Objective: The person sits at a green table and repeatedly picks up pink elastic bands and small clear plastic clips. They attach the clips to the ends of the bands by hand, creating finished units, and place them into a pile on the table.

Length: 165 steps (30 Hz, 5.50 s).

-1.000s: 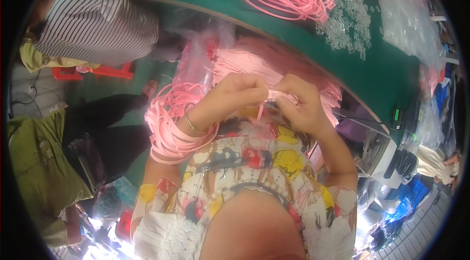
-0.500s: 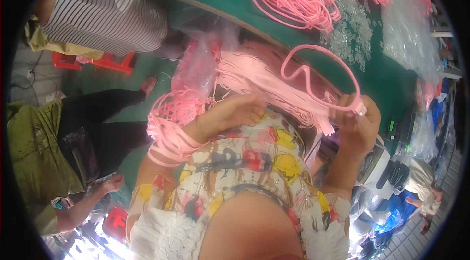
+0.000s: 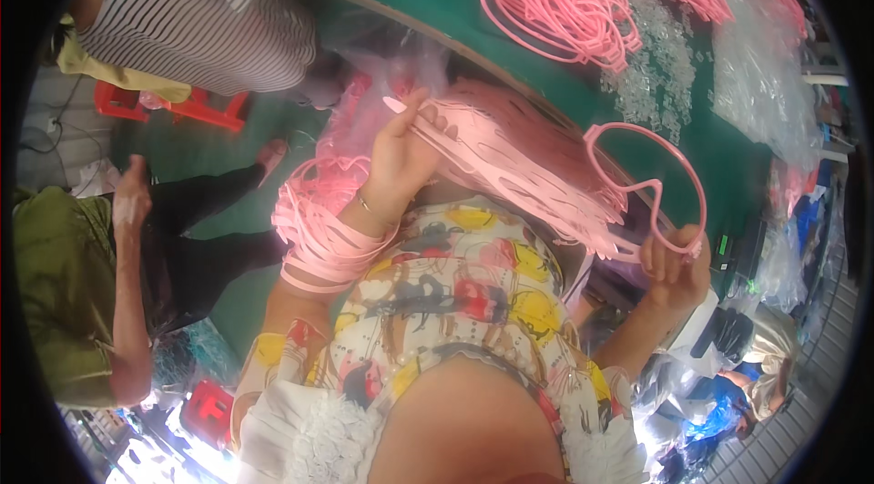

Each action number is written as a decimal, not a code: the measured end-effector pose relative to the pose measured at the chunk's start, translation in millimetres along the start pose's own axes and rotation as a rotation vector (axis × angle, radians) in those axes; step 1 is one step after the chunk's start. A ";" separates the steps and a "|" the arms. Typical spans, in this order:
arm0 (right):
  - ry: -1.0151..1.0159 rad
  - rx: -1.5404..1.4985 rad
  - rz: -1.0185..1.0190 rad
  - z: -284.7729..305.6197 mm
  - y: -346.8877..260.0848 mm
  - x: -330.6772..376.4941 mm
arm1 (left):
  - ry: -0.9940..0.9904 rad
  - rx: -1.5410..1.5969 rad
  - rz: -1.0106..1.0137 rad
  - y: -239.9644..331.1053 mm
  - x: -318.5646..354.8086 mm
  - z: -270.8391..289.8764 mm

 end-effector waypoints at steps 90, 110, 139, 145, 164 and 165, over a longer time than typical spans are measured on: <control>-0.363 0.924 -0.129 -47.8 61.1 -44.0 | -0.288 -1.327 0.528 -26.8 22.1 -94.1; -0.059 0.724 -0.260 -40.5 29.9 -17.6 | -0.354 -1.381 0.633 -48.4 13.9 -135.5; -0.117 0.648 -0.114 -34.9 39.1 -5.6 | -0.419 -2.287 -0.766 -94.6 -71.3 -128.3; -0.191 0.698 -0.094 -40.0 41.9 -13.2 | -0.632 -2.251 -0.826 -80.1 -62.3 -127.3; -0.230 0.845 -0.022 -57.3 32.6 -28.1 | -0.218 -1.319 0.245 -72.2 -11.8 -129.3; -0.245 0.854 -0.014 -58.3 32.8 -29.8 | -0.222 -1.267 0.307 -70.9 -7.4 -129.1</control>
Point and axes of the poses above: each hand's wrist, its own x-axis away from the middle knuckle, its own z-axis out of the back of the hand, y = z × x, the point moved 2 cm from there along -x, towards the middle knuckle, and after that the axes turned 4 degrees about z, right-handed, at the moved point
